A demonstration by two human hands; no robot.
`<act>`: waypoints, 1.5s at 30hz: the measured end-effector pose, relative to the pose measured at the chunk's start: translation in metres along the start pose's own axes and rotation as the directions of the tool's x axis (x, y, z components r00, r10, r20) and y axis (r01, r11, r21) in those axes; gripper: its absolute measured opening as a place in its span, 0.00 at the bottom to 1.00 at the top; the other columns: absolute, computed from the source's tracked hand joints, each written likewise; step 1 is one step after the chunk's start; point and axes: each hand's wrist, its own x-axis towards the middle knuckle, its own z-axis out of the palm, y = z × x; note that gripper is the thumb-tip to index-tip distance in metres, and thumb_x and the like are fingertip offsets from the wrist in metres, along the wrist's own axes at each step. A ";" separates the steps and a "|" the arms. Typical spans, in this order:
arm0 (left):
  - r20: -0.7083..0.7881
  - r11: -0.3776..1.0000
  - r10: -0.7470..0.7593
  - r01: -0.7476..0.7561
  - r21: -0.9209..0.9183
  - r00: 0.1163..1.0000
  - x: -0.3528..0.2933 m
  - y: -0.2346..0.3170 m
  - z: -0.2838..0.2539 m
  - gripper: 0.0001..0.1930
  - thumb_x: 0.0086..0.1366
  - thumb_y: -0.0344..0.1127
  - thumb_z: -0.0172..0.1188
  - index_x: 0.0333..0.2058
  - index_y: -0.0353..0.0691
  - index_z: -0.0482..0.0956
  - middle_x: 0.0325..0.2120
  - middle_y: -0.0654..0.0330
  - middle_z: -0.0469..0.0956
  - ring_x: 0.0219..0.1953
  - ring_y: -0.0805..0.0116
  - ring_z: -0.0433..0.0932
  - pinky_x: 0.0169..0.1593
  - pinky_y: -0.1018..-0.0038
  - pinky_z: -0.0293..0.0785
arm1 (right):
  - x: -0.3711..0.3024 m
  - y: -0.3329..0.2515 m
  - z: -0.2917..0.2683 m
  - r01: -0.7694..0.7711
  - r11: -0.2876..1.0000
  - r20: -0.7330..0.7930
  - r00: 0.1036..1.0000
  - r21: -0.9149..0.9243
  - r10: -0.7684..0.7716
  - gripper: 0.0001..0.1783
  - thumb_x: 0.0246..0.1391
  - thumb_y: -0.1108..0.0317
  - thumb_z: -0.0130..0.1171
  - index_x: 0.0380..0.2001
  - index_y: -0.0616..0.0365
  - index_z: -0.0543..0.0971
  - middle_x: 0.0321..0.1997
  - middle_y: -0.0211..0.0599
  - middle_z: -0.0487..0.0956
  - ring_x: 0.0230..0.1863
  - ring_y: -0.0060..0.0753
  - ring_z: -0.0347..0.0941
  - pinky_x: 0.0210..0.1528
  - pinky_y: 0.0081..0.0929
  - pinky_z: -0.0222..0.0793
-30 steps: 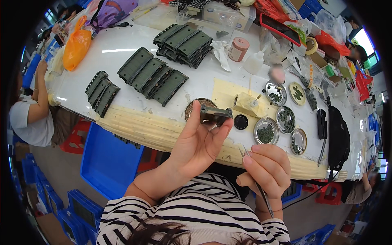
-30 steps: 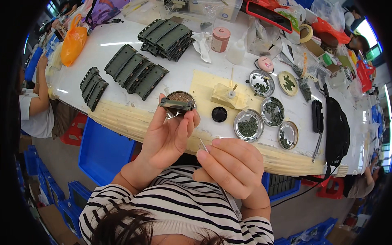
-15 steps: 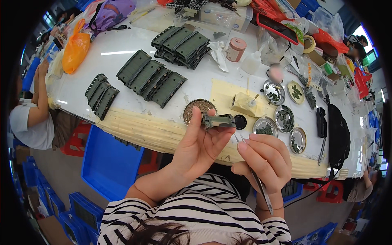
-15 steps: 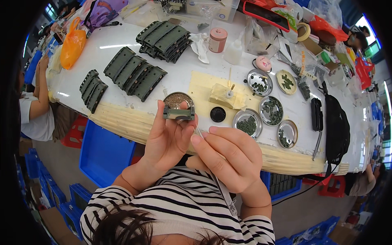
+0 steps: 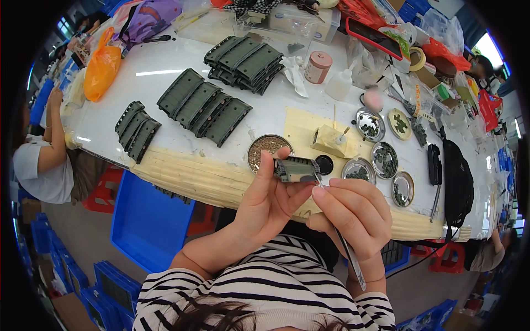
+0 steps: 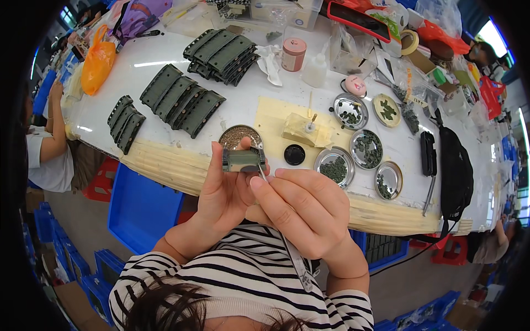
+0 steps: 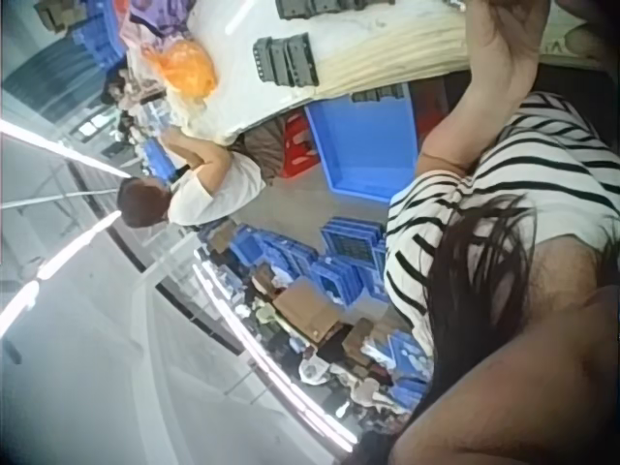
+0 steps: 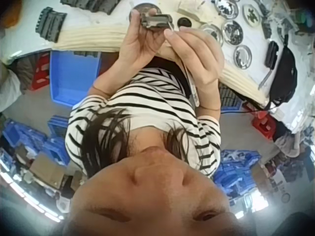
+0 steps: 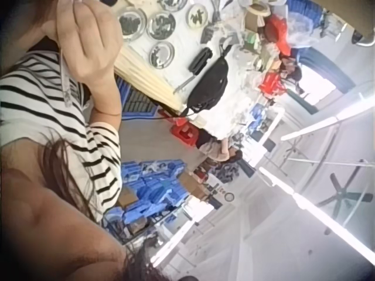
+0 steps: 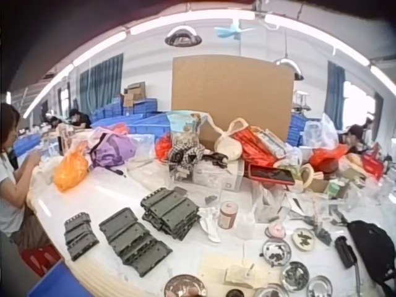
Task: Assembling miniature plastic model tank parts using glue and tweezers.
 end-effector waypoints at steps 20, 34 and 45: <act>-0.014 0.999 0.035 -0.034 0.031 0.999 0.000 -0.003 -0.001 0.25 0.68 0.62 0.42 0.53 0.52 0.67 0.43 0.59 0.75 0.47 0.65 0.75 0.52 0.69 0.73 | 0.002 0.001 -0.001 0.082 0.996 0.037 0.996 -0.024 -0.081 0.20 0.34 0.72 0.63 0.37 0.67 0.80 0.30 0.39 0.77 0.33 0.36 0.77 0.32 0.28 0.75; 0.007 0.994 0.090 -0.090 0.065 0.996 -0.001 -0.005 -0.002 0.25 0.68 0.61 0.42 0.56 0.52 0.65 0.43 0.60 0.75 0.46 0.65 0.77 0.51 0.68 0.75 | 0.000 -0.001 0.000 0.067 0.998 0.040 0.997 -0.014 -0.066 0.20 0.35 0.70 0.63 0.37 0.66 0.80 0.30 0.40 0.77 0.34 0.36 0.77 0.32 0.28 0.75; 0.117 0.985 -0.044 0.063 -0.161 0.992 0.005 0.006 -0.012 0.23 0.69 0.56 0.44 0.53 0.46 0.65 0.48 0.56 0.74 0.51 0.62 0.76 0.54 0.71 0.76 | -0.002 -0.006 -0.007 -0.054 0.998 -0.016 0.998 0.041 0.055 0.20 0.40 0.56 0.66 0.34 0.60 0.82 0.29 0.33 0.78 0.34 0.38 0.77 0.33 0.28 0.74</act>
